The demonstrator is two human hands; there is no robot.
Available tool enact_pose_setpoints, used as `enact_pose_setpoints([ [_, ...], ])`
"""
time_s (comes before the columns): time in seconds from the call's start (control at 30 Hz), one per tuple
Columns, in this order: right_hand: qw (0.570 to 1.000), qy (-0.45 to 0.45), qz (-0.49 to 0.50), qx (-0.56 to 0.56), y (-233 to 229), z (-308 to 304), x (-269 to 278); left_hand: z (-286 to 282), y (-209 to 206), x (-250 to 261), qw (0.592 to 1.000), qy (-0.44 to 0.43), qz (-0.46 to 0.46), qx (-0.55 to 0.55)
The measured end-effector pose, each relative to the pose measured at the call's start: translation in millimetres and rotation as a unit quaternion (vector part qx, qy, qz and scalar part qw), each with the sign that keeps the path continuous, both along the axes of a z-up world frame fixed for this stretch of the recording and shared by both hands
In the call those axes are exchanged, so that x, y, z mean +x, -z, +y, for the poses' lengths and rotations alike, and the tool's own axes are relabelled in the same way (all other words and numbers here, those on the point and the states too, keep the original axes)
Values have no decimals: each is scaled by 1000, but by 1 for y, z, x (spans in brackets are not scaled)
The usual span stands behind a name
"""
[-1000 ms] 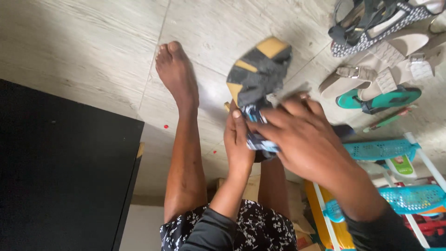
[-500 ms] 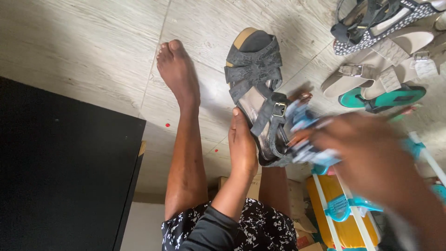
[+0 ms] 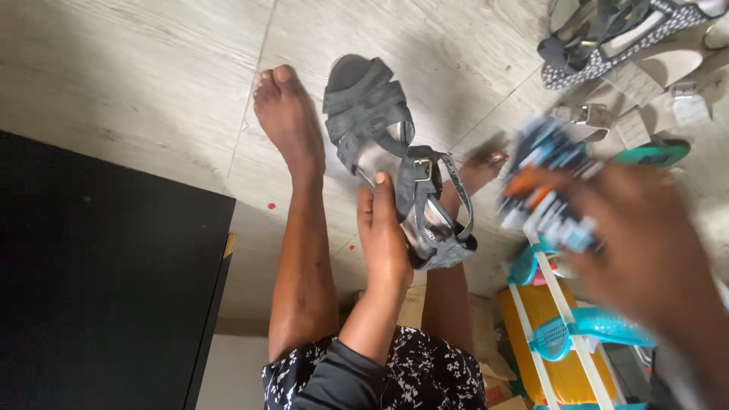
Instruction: Cleaning various shoes on the floor with a cloth.
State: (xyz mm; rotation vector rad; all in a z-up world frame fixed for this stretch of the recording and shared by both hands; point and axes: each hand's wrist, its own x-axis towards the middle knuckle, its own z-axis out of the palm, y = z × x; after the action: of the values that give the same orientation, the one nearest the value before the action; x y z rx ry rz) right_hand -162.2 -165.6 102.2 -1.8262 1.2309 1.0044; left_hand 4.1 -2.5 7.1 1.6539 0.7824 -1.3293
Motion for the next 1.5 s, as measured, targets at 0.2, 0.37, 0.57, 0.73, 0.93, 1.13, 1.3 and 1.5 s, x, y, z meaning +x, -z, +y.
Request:
enact_pose_setpoints([
  [0.2, 935, -14, -355, 9, -9, 57, 27, 5, 5, 5, 998, 43, 30, 43],
  [0.37, 987, -138, 4, 85, 37, 23, -30, 38, 25, -13, 985, 7, 76, 157],
  [0.57, 943, 239, -221, -75, 25, -23, -12, 8, 15, -9, 986, 48, 125, 102],
  [0.73, 956, -18, -254, -145, 49, -33, 39, 11, 12, -32, 989, 128, 56, -46],
  [0.93, 911, -252, -280, -168, 125, -25, 47, 14, 13, -26, 983, 174, 36, -40],
  [1.13, 946, -84, -208, -233, 125, -81, 25, 7, 13, -17, 982, 111, 121, 93],
  [1.3, 901, -277, -234, -239, 128, -71, 98, 5, 14, -20, 975, 203, 39, 77],
  [1.5, 934, -136, -311, -112, 172, -82, 81, -15, 4, -18, 998, -4, 52, -41],
])
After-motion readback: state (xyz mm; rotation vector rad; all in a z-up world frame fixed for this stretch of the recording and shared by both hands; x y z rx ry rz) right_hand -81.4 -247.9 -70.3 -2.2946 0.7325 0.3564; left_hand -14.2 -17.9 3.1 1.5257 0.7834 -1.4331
